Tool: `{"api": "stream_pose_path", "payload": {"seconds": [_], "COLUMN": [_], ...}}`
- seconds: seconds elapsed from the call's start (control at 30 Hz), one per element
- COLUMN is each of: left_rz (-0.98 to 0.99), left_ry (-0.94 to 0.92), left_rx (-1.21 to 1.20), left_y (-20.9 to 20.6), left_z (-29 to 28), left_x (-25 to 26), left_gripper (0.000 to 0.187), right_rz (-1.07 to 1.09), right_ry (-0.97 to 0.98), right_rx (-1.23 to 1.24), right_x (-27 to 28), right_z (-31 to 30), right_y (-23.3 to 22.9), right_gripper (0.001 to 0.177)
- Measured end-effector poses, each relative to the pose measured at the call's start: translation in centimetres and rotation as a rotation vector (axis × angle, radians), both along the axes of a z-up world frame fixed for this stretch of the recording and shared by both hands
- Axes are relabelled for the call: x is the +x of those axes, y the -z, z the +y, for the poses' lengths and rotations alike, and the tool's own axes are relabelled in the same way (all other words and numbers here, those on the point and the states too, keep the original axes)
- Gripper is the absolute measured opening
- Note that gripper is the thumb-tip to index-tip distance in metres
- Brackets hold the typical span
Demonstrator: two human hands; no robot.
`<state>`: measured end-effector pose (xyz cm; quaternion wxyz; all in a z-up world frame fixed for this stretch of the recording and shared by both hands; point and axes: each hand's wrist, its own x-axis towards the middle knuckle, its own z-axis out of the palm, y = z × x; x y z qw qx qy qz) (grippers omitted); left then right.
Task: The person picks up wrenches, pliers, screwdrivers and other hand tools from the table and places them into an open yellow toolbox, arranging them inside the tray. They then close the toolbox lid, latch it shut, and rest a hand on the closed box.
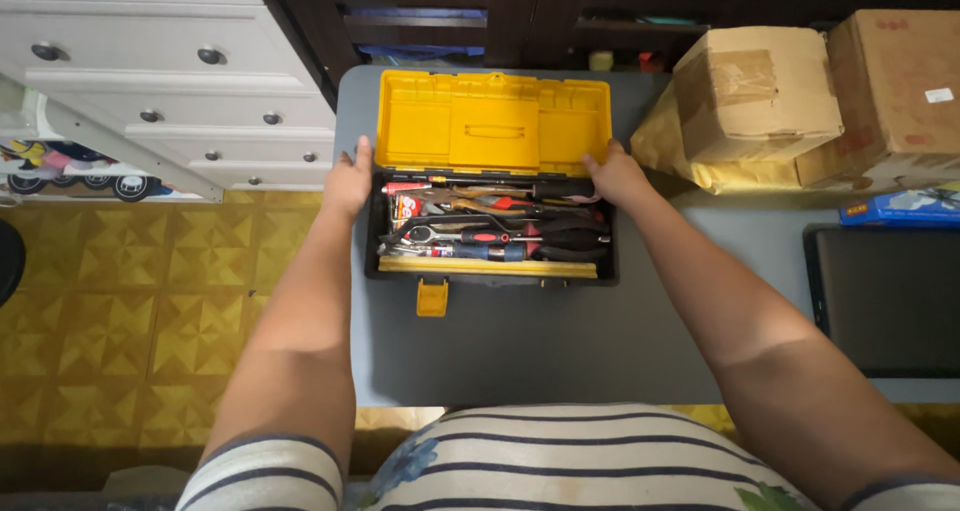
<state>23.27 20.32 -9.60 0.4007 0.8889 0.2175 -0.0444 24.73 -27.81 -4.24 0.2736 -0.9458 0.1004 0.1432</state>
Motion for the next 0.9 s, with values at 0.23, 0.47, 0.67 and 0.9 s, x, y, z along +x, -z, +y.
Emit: {"api": "stream_pose_path", "payload": {"seconds": [0.23,0.47,0.67,0.9], "left_rz": [0.129,0.101,0.151,0.154], "left_ry": [-0.192,-0.174,-0.205,-0.214], "left_rx": [-0.615,-0.734,-0.642,-0.612], "left_y": [-1.0,-2.4,-4.3,-6.6], "left_z": [-0.9,-2.5,-3.4,-3.8], "left_x": [1.7,2.8,2.6,1.6], "left_gripper": [0.105,0.112,0.112,0.117], "right_rz": [-0.057,-0.067,0.009,-0.035], "right_ry": [0.116,0.349,0.426,0.338], "right_rx": [0.166,0.574,0.781,0.781], "right_x": [2.2,2.5,1.6,0.9], "right_z": [-1.1,0.0,1.6,1.4], "right_y": [1.3,-0.4,-3.4,-3.8], "right_gripper": [0.061,0.065,0.067,0.066]}}
